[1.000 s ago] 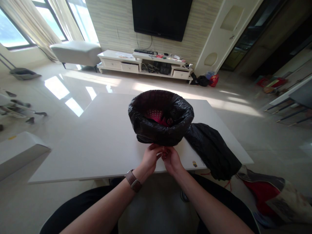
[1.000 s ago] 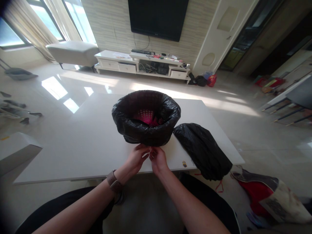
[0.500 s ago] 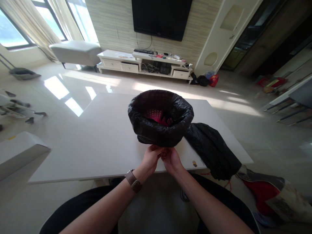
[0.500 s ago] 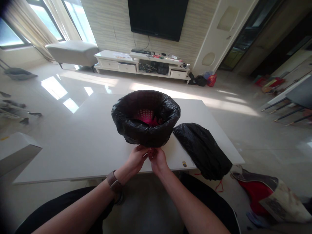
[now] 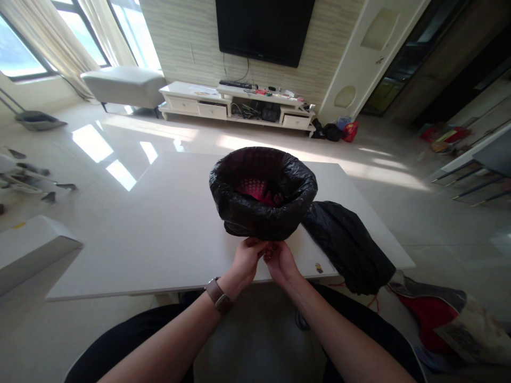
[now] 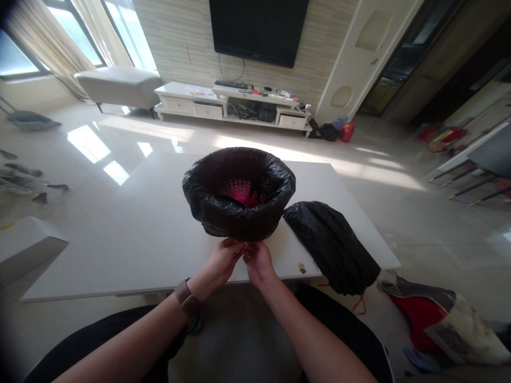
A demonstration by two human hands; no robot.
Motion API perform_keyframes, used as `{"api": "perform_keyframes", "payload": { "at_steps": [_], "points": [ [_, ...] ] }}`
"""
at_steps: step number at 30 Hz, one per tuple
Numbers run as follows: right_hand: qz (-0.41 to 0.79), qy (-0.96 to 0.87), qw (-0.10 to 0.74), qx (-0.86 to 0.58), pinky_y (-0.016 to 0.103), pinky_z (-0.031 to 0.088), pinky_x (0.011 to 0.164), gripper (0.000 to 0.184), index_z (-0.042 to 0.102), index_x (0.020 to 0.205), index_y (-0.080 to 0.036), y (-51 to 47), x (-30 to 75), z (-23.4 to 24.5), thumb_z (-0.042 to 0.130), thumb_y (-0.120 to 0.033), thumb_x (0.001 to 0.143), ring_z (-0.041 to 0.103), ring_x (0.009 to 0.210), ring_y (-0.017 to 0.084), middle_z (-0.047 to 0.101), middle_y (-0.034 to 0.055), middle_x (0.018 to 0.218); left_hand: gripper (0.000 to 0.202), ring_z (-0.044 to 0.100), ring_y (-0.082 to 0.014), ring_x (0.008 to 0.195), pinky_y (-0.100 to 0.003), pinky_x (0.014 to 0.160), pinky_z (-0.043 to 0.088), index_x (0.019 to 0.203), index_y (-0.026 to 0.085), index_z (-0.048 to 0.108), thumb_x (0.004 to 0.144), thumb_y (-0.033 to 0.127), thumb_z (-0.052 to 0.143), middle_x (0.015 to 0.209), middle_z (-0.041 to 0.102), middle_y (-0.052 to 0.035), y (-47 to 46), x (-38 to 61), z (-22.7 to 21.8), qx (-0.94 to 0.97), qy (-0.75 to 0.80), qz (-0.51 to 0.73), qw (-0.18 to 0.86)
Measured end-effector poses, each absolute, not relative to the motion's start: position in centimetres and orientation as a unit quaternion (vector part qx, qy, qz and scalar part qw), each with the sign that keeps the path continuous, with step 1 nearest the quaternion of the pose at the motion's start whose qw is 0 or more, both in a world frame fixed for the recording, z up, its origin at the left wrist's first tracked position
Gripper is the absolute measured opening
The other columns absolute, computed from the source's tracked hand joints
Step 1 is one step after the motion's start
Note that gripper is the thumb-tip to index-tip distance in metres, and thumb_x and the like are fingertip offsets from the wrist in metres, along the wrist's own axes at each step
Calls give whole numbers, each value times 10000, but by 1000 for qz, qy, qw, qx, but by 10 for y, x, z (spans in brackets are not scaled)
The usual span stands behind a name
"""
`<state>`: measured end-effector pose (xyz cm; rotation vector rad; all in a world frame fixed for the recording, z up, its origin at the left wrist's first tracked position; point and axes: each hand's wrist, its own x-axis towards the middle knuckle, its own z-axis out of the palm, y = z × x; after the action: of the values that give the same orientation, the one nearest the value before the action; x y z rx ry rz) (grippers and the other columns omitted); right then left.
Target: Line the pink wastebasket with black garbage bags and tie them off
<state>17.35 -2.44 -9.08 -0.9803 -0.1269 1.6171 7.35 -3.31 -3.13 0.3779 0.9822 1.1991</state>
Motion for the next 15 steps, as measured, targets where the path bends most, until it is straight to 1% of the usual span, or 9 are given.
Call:
{"api": "perform_keyframes", "payload": {
  "at_steps": [5,11,15],
  "points": [
    [697,-37,581,-418,198,364,488,97,642,681,-186,-24,173,-88,719,-166,736,517,555,87,677,-12,639,221,545,-154,663,-290,620,407,591,131,663,552,175,876,654,637,-46,-33,73,-34,174,444,536,697],
    [696,-35,582,-419,196,361,484,86,658,702,-187,-26,173,-88,719,-140,739,507,536,83,638,-33,597,186,531,-152,647,-290,618,398,561,135,654,587,131,838,626,628,-47,-32,72,-33,171,456,530,694],
    [697,-41,581,-418,203,363,489,84,661,694,-183,-26,173,-86,715,-148,748,514,543,86,649,-25,608,182,519,-148,644,-292,620,402,544,136,641,596,122,815,620,615,-44,-32,73,-31,164,460,525,697]
  ]
}}
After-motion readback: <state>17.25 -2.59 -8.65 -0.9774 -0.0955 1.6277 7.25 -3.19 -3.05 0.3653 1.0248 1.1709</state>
